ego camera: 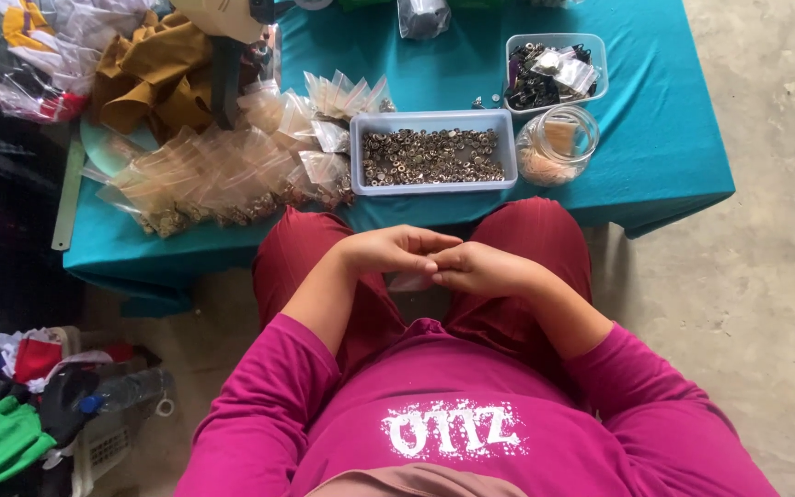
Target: The person sits at a table and sorts small, metallic sequins from a plastic tray into small, clear plastic bags. They repeatedly pick up a bag, fill it with sequins, and place the filled bag on the table.
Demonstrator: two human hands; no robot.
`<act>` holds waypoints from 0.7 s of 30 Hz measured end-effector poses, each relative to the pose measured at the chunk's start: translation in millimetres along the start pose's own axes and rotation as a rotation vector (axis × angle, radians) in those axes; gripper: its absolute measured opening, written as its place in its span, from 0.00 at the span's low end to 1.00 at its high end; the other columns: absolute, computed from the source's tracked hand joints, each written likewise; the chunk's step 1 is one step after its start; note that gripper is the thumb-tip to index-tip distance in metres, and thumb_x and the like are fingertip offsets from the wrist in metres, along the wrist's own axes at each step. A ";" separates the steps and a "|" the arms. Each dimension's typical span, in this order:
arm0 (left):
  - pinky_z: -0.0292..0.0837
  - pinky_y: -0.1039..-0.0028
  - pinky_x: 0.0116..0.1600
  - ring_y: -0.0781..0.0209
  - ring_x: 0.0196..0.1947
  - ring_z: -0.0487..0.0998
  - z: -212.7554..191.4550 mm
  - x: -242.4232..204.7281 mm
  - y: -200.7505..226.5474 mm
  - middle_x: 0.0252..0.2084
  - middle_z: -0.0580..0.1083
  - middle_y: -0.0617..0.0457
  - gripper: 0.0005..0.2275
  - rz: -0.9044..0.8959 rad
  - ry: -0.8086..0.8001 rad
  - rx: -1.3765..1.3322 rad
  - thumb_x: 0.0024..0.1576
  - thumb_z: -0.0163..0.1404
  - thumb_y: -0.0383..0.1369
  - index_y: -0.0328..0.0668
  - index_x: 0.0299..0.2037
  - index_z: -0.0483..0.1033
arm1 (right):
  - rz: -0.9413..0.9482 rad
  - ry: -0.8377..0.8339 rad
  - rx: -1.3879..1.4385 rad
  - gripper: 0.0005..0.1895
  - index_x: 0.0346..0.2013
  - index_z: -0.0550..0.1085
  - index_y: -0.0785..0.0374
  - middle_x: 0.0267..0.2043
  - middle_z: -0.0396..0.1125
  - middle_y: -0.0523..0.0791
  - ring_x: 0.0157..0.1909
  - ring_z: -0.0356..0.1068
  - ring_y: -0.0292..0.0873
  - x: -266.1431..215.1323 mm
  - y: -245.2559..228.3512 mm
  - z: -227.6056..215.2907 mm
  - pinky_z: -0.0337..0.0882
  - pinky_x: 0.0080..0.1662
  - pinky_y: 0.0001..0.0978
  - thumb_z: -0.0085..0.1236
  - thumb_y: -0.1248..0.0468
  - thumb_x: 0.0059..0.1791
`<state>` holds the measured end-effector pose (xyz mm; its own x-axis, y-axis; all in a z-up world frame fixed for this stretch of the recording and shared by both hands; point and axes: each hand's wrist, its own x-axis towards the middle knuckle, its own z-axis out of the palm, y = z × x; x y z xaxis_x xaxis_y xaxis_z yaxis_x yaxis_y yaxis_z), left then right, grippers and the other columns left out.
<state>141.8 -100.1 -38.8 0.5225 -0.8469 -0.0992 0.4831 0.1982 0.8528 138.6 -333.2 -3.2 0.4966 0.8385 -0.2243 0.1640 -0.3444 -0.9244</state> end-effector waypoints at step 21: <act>0.80 0.81 0.37 0.71 0.37 0.81 -30.7 11.7 -27.2 0.38 0.81 0.53 0.24 -0.074 0.130 0.094 0.55 0.65 0.29 0.38 0.62 0.73 | -0.011 0.102 -0.172 0.06 0.41 0.78 0.59 0.37 0.77 0.47 0.44 0.78 0.50 4.4 -40.1 -18.9 0.76 0.45 0.43 0.52 0.68 0.54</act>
<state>156.3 -100.3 -78.8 0.5774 -0.7852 -0.2238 0.4587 0.0852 0.8845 150.4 -323.7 38.7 0.5761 0.7986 -0.1742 0.3090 -0.4100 -0.8582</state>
